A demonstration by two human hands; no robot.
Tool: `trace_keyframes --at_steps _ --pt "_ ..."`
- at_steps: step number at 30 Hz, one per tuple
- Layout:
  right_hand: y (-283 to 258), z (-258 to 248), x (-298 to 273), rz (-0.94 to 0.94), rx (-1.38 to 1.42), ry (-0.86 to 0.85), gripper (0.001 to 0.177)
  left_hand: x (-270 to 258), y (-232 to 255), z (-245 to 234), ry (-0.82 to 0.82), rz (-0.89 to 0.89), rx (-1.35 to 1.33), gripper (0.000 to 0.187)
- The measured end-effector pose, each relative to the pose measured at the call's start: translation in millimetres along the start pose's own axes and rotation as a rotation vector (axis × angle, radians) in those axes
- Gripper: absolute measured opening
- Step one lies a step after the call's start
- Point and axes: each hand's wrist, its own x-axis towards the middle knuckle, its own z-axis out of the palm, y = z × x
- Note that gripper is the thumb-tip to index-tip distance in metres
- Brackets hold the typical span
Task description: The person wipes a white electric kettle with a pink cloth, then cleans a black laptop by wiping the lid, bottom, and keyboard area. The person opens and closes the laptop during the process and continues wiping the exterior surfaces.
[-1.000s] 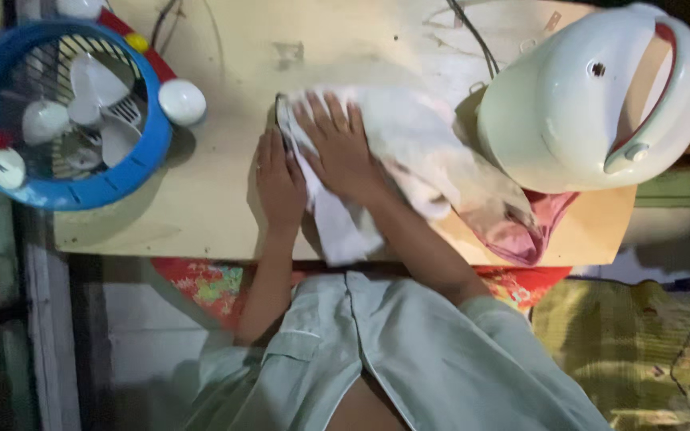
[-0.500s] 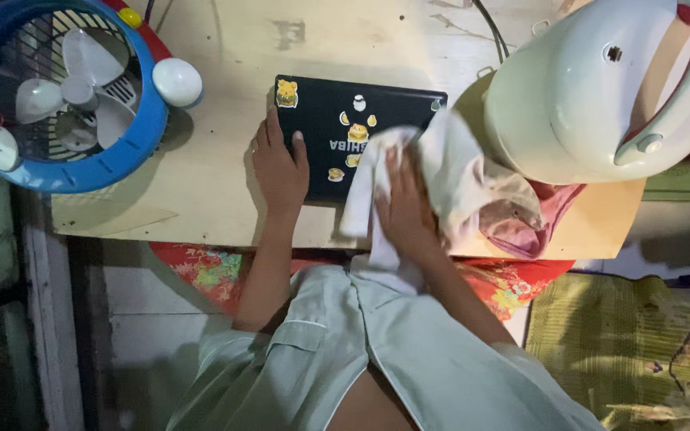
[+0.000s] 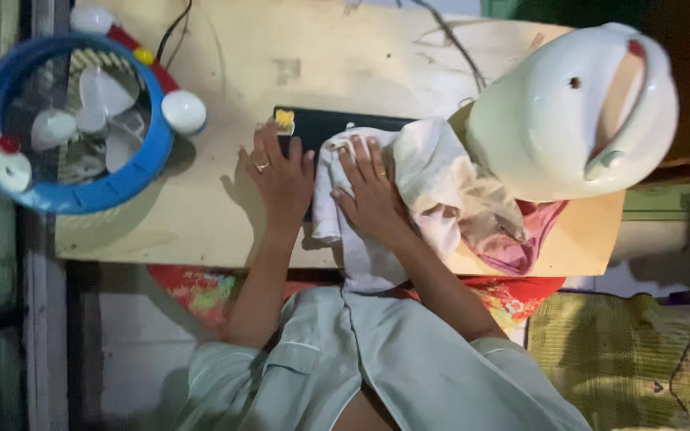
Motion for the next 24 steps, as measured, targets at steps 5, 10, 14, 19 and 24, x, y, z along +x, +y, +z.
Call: trace_keyframes --at_steps 5,10,14,19,24 --pt "32.8 12.7 61.1 0.133 -0.101 0.008 0.074 4.4 0.6 -2.8 0.014 -0.062 -0.138 0.053" --pt "27.0 8.4 71.7 0.211 -0.14 0.044 0.072 3.5 -0.6 -8.3 0.024 -0.074 -0.209 0.053" --pt "-10.4 -8.4 1.6 0.07 -0.196 -0.047 0.075 4.8 2.6 -11.3 0.018 -0.089 -0.183 0.056" --pt "-12.2 -31.2 -57.8 0.103 0.054 -0.142 0.073 6.0 2.9 -14.8 0.026 -0.087 -0.22 0.051" --pt "14.1 -32.8 -36.2 0.179 0.021 0.018 0.077 6.4 3.0 -15.9 0.032 -0.096 -0.291 0.051"
